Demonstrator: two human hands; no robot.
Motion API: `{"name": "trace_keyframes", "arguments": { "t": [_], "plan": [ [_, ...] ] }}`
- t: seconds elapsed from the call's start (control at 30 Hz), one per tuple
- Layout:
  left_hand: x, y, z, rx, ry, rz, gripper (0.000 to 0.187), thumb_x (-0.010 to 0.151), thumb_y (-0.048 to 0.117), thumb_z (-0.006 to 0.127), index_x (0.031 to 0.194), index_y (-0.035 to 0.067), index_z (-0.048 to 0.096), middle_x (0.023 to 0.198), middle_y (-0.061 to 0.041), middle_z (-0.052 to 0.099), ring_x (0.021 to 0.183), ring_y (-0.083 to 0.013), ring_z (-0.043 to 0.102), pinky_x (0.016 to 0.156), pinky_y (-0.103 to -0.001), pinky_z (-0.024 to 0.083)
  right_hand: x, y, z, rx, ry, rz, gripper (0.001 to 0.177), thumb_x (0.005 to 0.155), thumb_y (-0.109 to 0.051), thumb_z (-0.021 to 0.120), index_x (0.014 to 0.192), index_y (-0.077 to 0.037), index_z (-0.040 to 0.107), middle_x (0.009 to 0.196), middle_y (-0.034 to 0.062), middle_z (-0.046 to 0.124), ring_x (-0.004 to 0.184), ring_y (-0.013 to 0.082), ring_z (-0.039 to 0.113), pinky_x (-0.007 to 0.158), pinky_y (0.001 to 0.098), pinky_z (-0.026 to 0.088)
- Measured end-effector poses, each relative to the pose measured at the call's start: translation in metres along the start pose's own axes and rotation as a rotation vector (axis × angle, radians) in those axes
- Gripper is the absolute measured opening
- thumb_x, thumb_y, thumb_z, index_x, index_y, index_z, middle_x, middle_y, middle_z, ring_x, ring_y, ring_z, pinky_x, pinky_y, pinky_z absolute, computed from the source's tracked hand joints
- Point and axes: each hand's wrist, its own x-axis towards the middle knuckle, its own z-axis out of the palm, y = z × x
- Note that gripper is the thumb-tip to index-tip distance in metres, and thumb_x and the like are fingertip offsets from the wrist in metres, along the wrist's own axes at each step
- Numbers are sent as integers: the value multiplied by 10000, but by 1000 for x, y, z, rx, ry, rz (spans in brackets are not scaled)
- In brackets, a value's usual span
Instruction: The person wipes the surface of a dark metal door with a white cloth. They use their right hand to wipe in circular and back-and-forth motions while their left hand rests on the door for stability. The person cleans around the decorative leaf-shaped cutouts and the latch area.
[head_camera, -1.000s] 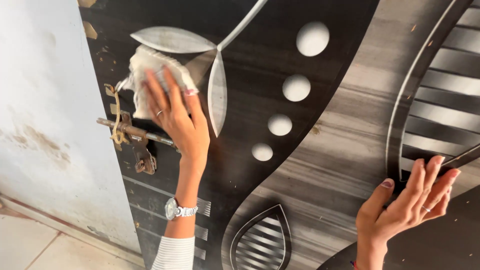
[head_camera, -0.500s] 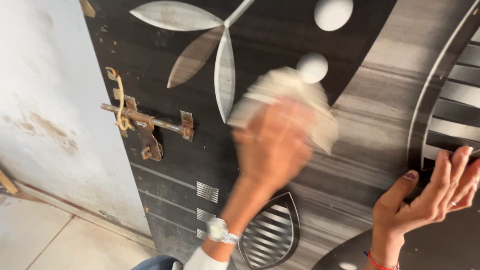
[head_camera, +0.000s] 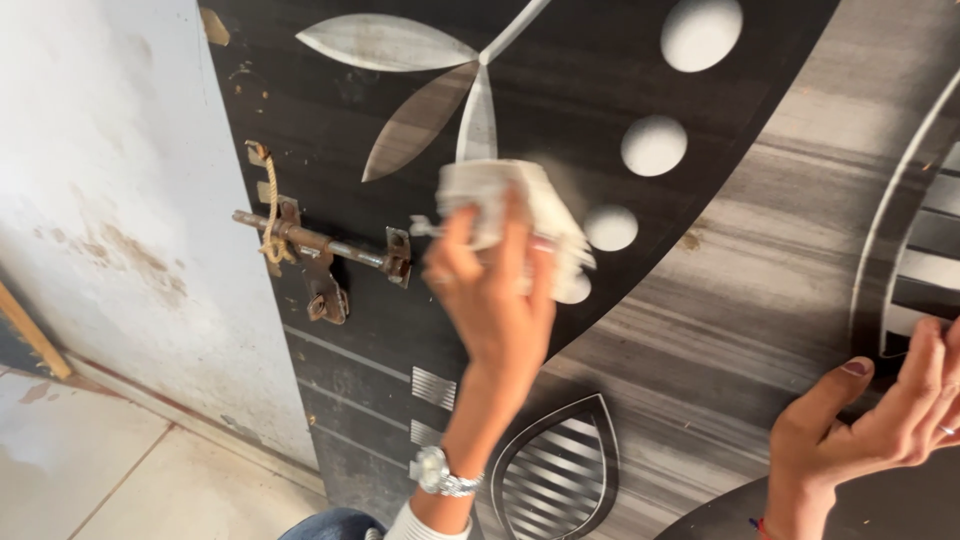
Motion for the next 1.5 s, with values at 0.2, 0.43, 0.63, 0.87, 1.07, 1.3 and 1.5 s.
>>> {"name": "trace_keyframes", "arguments": {
  "t": [0.2,0.43,0.63,0.87,1.07,1.3,1.5],
  "plan": [
    [5,45,3,-11,-129,147,687,940,134,695,1567,213,426,1636,-180,337,1502,-433,375,1217,-592,303,-5,5,0,14,17,-77,483,990,74,478,1468,135,521,1524,306,503,1448,445,464,1218,506,352],
    [110,-95,9,84,189,210,532,1047,-4,674,1524,146,494,1637,-190,397,1512,-363,382,1261,-524,319,-9,6,0,-119,29,-140,477,1012,81,549,1484,151,536,1459,283,609,1375,434,569,1161,511,384],
    [115,-184,5,81,216,-212,208,1100,44,509,1293,49,587,1653,-290,318,1538,-497,258,1240,-612,268,-6,2,4,-126,76,-239,493,988,102,500,1480,133,502,1427,269,610,1338,385,601,1129,414,435],
    [95,-90,27,89,213,34,87,1067,31,546,1136,60,591,1686,-233,284,1619,-413,211,1331,-534,147,-6,4,4,-64,74,-269,456,1029,101,475,1480,162,496,1381,281,614,1289,383,629,1106,397,511],
    [48,7,31,-142,-48,405,583,1087,64,583,1627,169,391,1728,-139,274,1592,-291,272,1339,-467,168,-9,7,2,-41,64,-248,456,1022,113,491,1474,169,503,1377,289,612,1278,397,629,1117,403,503],
    [75,-40,26,5,-84,391,618,1023,106,671,1589,210,446,1676,-92,343,1544,-276,351,1166,-473,338,-7,7,1,-5,56,-239,468,1017,113,483,1483,157,495,1419,296,597,1340,408,608,1175,419,491],
    [119,-160,-14,239,194,-192,282,1042,74,585,1322,46,570,1624,-189,387,1516,-379,398,1194,-581,359,-5,8,5,-45,68,-125,469,985,61,541,1443,157,558,1464,322,584,1389,477,553,1185,528,359]
  ]
}}
